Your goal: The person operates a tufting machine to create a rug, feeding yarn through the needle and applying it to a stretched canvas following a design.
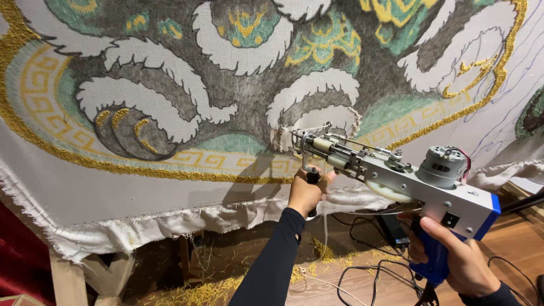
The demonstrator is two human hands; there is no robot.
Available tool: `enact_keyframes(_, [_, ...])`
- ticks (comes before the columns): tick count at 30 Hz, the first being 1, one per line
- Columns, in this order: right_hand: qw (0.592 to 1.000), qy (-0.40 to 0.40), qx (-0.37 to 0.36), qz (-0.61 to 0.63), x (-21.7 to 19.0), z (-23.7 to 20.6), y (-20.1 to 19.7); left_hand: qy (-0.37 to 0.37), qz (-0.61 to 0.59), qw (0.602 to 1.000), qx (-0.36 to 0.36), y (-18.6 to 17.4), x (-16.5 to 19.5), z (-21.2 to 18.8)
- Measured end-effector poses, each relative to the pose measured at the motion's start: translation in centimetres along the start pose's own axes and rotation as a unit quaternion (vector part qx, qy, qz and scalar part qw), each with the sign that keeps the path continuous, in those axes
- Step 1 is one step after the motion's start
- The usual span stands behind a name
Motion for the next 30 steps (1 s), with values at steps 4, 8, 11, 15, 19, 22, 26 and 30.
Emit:
enact_keyframes(4, [0.998,0.021,-0.007,0.059,6.3,11.5,13.1,0.063,0.071,0.995,-0.023,-16.0,1.5,7.2])
enact_keyframes(8, [0.999,-0.012,-0.03,0.023,4.3,9.8,18.3,-0.064,0.032,0.989,-0.132,-20.1,3.5,5.6])
enact_keyframes(11, [0.998,-0.035,-0.043,0.023,2.2,8.1,19.3,-0.036,0.04,0.986,-0.155,-19.9,7.1,3.6])
enact_keyframes(15, [0.996,-0.027,-0.067,0.048,1.8,7.5,19.1,-0.029,0.022,0.984,-0.174,-19.1,7.9,3.5])
enact_keyframes(19, [0.996,-0.002,-0.063,0.068,3.6,7.7,17.4,-0.039,0.07,0.984,-0.158,-19.0,7.2,3.0])
enact_keyframes(22, [0.996,-0.032,-0.065,0.06,4.3,7.9,16.8,-0.053,0.08,0.983,-0.155,-19.5,6.9,1.4])
enact_keyframes(26, [0.998,-0.006,-0.046,0.044,5.1,8.0,18.0,-0.119,0.018,0.982,-0.149,-20.4,5.0,0.3])
enact_keyframes(30, [0.999,0.029,-0.022,0.004,4.5,7.7,20.3,-0.097,0.005,0.982,-0.163,-20.8,2.9,0.9])
Point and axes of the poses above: each hand's wrist, its own z-axis towards the middle knuckle, its own y-axis out of the palm, x = y × z, the point moved 8 cm from there along z, towards the middle knuckle, and after that the axes turned 4 degrees about -x, right-handed, at the moved point
